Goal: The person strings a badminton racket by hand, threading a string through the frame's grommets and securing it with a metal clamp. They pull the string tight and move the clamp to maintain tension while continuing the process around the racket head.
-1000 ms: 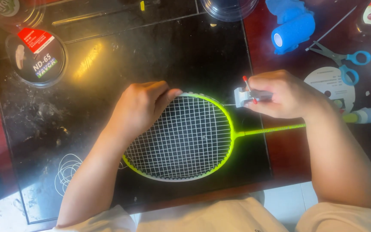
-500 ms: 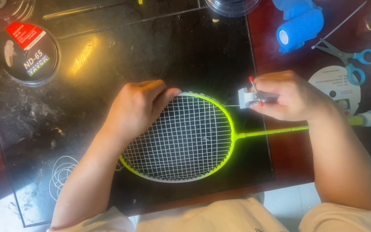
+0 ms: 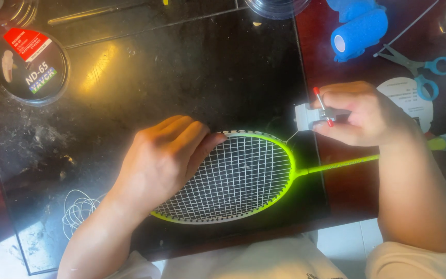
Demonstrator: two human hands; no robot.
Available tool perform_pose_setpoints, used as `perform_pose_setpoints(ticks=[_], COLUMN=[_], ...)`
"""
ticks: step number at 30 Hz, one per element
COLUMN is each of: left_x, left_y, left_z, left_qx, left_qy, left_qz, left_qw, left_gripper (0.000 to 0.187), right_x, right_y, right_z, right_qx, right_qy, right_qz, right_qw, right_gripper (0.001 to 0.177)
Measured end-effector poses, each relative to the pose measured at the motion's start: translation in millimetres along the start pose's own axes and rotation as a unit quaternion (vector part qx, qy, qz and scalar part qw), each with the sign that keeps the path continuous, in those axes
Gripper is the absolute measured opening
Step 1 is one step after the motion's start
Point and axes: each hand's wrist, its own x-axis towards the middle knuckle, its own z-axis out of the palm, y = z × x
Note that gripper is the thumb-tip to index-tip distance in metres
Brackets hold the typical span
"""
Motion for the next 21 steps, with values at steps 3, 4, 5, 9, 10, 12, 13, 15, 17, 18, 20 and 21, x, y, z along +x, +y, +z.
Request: perform_pose_setpoints(ticks=[3,4,5,9,10,12,13,15,17,18,20,21], left_x=[0.4,0.2,-0.2,-0.3,-0.3,-0.1,0.1,-0.3,-1.4,-1.8,-1.7,-1.7], left_y=[3.7,3.5,3.2,1.8,1.7,1.6,1.5,1.2,0.2,-0.3,-1.8,-2.5], left_z=[-0.7,0.1,0.7,2.5,2.5,3.3,3.2,3.0,4.3,5.0,8.1,10.0], left_qx=[0.002,0.002,0.006,0.008,0.008,0.008,0.009,0.007,0.003,-0.001,-0.006,-0.012], left_qy=[0.008,0.008,0.007,0.005,0.005,0.011,0.011,0.011,0.015,0.018,0.02,0.022], left_qz=[0.008,0.008,0.012,0.021,0.021,0.025,0.026,0.023,0.017,0.012,0.006,0.001], left_qw=[1.0,1.0,1.0,1.0,1.0,1.0,1.0,1.0,1.0,1.0,1.0,1.0], left_gripper=[0.03,0.03,0.03,0.031,0.031,0.03,0.03,0.029,0.028,0.028,0.027,0.025], right_x=[-2.5,-3.8,-4.7,-6.3,-7.2,-9.7,-10.4,-11.3,-16.8,-19.5,-14.9,-12.6], right_y=[2.5,3.0,3.5,-1.4,0.3,4.0,4.0,4.2,6.0,7.0,-2.7,-7.5], right_z=[-1.7,-1.5,-1.1,-3.9,-3.1,-1.7,-2.1,-2.3,-0.8,-0.3,-6.6,-10.4], right_qx=[-0.003,-0.004,0.008,-0.003,-0.003,0.022,0.022,0.029,0.054,0.079,0.02,-0.041], right_qy=[0.015,0.015,0.022,0.028,0.029,0.034,0.035,0.033,0.033,0.035,0.038,0.041], right_qz=[-0.004,-0.005,0.003,0.046,0.046,0.052,0.051,0.059,0.07,0.082,0.059,0.036], right_qw=[1.0,1.0,1.0,0.999,0.999,0.998,0.998,0.997,0.996,0.993,0.997,0.998], right_gripper=[0.028,0.028,0.028,0.028,0.028,0.03,0.03,0.031,0.031,0.031,0.03,0.029])
